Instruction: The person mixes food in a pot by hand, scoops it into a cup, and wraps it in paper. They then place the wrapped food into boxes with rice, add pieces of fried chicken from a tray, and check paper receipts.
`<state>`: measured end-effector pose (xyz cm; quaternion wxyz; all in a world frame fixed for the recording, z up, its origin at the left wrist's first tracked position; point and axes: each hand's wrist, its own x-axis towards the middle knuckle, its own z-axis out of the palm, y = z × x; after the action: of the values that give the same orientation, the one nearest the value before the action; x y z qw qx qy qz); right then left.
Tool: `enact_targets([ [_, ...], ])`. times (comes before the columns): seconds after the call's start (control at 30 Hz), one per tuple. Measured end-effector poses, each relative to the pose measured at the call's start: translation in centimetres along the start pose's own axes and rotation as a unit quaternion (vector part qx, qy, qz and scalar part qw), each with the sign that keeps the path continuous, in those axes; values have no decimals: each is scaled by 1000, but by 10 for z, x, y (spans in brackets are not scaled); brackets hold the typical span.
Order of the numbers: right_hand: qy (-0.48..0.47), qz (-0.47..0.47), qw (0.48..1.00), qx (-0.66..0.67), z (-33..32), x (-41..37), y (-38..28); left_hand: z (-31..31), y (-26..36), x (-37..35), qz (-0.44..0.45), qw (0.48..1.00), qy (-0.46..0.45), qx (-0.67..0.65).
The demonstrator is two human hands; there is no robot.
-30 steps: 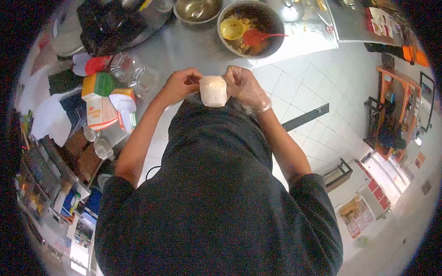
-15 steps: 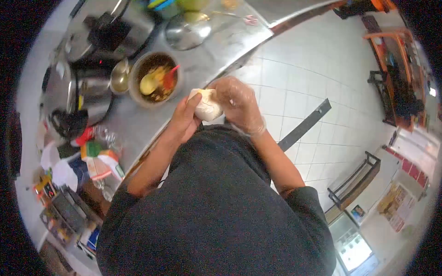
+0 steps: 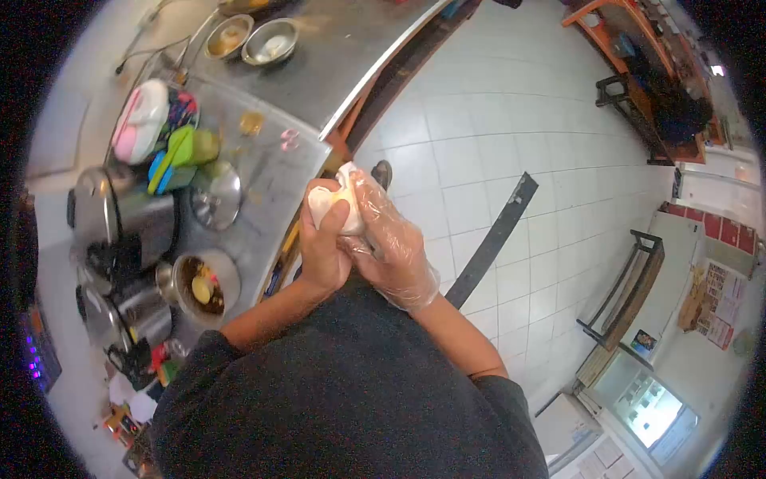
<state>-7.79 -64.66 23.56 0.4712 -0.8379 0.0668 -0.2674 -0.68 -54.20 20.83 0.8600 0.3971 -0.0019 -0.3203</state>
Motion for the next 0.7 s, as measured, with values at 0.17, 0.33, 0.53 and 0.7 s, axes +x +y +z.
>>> enact_targets([
  [0.17, 8, -25, 999, -42, -46, 101, 66, 62, -3, 125, -107, 983, -50, -139],
  [0.33, -50, -70, 986, -139, -83, 227, 126, 100, -6, 275, -255, 911, -189, -262],
  [0.53, -49, -58, 994, -75, -110, 351, 195, 187, 30, 394, -272, 930, -212, -125],
  [0.7, -134, 71, 983, 102, -138, 466, 264, 192, 13, 498, -262, 916, -101, -288],
])
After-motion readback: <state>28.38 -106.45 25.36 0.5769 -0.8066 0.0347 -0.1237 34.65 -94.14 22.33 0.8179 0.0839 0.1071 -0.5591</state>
